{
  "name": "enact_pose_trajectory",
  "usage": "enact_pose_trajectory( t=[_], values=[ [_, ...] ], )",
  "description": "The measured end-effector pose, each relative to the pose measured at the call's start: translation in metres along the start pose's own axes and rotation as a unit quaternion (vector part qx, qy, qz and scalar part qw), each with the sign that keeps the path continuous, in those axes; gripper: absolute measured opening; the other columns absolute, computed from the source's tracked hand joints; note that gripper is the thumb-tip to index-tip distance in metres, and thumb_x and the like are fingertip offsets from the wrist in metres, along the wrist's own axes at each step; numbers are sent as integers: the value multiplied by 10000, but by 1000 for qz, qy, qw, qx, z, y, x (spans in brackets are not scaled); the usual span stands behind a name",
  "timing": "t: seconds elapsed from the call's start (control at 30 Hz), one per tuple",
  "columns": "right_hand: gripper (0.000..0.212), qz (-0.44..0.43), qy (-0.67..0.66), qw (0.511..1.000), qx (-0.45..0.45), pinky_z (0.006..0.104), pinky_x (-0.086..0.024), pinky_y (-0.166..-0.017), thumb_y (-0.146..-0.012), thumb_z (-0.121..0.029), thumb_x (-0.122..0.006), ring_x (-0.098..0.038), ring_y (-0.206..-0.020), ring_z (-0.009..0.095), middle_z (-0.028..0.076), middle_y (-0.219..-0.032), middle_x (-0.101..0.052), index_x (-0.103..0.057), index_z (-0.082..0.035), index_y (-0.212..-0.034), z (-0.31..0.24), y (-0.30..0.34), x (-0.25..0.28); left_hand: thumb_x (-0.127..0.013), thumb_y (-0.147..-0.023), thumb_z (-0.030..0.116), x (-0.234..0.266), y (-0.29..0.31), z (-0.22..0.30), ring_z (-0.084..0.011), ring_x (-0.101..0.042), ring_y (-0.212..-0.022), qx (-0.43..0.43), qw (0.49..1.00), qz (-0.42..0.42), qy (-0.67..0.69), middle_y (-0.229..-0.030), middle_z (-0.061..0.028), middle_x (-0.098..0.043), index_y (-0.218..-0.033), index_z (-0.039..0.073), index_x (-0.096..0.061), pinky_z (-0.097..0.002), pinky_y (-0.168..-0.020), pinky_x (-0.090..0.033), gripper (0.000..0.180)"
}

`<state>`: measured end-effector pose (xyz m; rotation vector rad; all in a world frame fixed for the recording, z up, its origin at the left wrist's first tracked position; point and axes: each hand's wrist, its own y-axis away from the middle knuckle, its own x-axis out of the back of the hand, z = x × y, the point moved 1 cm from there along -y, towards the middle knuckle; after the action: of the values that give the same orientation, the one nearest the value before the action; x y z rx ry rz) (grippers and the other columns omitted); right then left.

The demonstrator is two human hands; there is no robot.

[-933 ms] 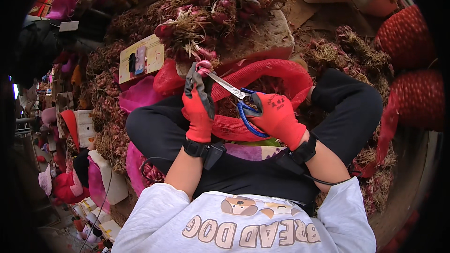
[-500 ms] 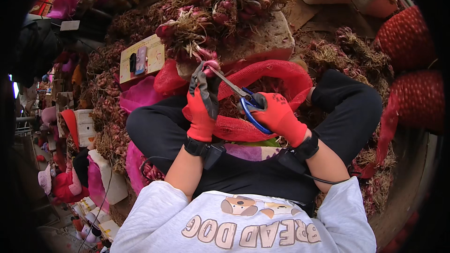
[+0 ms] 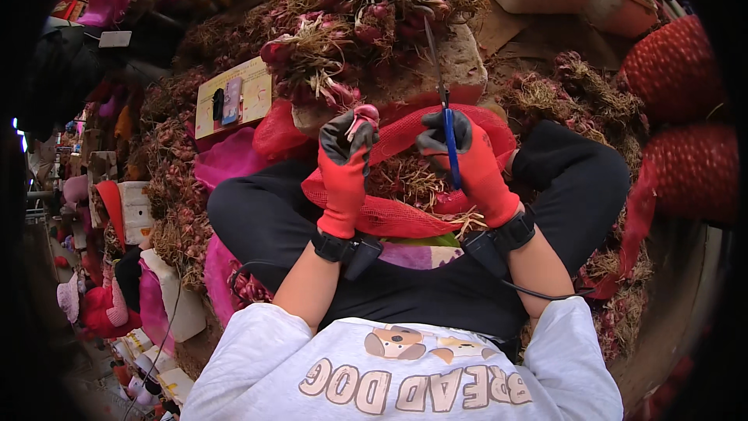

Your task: The person uses scissors to trim the stems and roots from red onions and place them into a red mesh bag.

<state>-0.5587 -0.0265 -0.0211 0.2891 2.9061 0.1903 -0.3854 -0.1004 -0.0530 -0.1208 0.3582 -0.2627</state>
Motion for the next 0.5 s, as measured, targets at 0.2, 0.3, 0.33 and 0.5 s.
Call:
enact_pose_trajectory(
  t=[0.2, 0.3, 0.33, 0.5],
  values=[
    [406, 15, 144, 972, 184, 270, -492, -823, -804, -57, -709, -595, -929, 113, 69, -1057, -627, -523, -12, -1162, 8, -6, -25, -569, -933, 170, -6, 15, -19, -65, -524, -663, 153, 986, -5, 66, -858, -6, -568, -1021, 38, -536, -223, -640, -470, 162],
    [400, 7, 97, 984, 149, 282, -489, -842, -805, -57, -708, -583, -958, 113, 70, -1075, -617, -527, -12, -1160, 6, -7, -22, -557, -942, 195, -16, 16, -10, -57, -497, -650, 218, 965, -14, 143, -817, 14, -530, -983, 62, -536, -218, -599, -439, 141],
    [398, -11, 88, 988, 128, 282, -487, -847, -808, -57, -706, -580, -961, 110, 67, -1071, -616, -526, -10, -1160, 5, -7, -21, -553, -945, 200, -17, 16, -7, -55, -492, -661, 227, 960, -17, 163, -813, 19, -516, -975, 69, -535, -217, -592, -430, 135],
    [385, -54, 56, 995, 64, 286, -480, -853, -819, -64, -696, -572, -953, 107, 62, -1037, -611, -521, -3, -1155, 4, -4, -18, -480, -976, 207, -8, 15, -8, -87, -508, -779, 218, 969, -81, 87, -890, -23, -533, -1019, 44, -516, -253, -708, -476, 173]
  ],
)
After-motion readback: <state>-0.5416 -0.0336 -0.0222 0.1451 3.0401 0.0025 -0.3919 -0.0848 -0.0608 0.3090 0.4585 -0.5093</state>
